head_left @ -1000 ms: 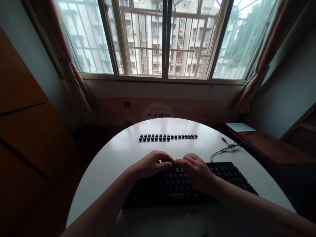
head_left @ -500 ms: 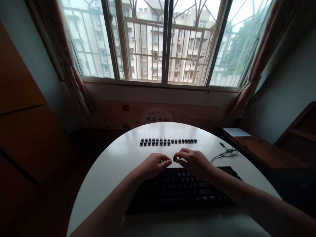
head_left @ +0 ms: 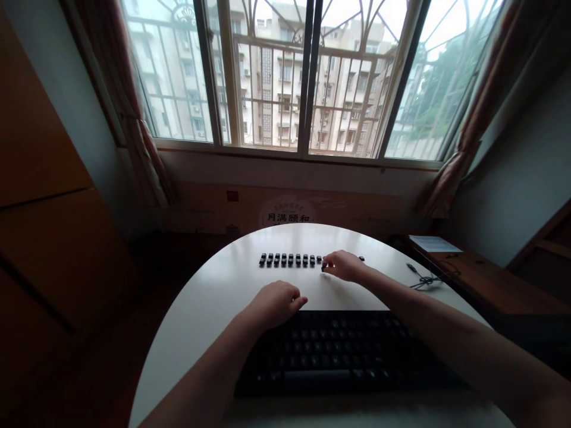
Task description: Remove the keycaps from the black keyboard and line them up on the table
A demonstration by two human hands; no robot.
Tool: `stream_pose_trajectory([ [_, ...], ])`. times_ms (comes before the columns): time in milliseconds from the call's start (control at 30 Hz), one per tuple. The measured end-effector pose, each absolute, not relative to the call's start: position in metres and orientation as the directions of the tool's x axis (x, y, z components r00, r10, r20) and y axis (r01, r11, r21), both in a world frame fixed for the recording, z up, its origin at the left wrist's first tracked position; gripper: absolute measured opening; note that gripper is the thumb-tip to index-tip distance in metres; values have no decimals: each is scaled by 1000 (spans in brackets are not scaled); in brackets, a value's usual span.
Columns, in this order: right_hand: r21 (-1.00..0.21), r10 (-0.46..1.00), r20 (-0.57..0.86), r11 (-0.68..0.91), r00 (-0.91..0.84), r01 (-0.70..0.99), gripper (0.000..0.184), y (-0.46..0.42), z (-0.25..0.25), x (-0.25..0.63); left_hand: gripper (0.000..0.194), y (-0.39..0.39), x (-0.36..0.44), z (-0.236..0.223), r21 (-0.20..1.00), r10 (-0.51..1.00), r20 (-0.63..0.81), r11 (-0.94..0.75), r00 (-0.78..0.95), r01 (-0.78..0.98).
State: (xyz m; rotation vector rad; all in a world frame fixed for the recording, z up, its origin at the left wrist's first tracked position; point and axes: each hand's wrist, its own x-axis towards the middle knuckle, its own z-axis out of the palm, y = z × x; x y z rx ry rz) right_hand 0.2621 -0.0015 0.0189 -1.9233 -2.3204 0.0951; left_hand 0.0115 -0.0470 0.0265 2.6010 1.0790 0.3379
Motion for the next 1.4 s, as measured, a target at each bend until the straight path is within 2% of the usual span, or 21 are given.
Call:
stream_pose_trajectory([
  [167,-127,981,75,187,-178,974,27,2,19,258,41,-46,9,27,337,709,75,-680,701,651],
  [400,-119,961,156,248,-229,961,26,12,23,242,43,-45,10,25,304,698,63,-695,714,652],
  [933,-103,951,172,277,-257,955,21,28,7,224,38,-43,8,21,253,701,68,-700,710,668],
  [1167,-122,957,219,218,-188,968,28,26,10,230,35,-43,7,20,243,701,68,-702,710,670],
  [1400,-105,973,186,160,-138,982,25,28,8,238,35,-42,6,20,251,701,48,-698,712,671],
])
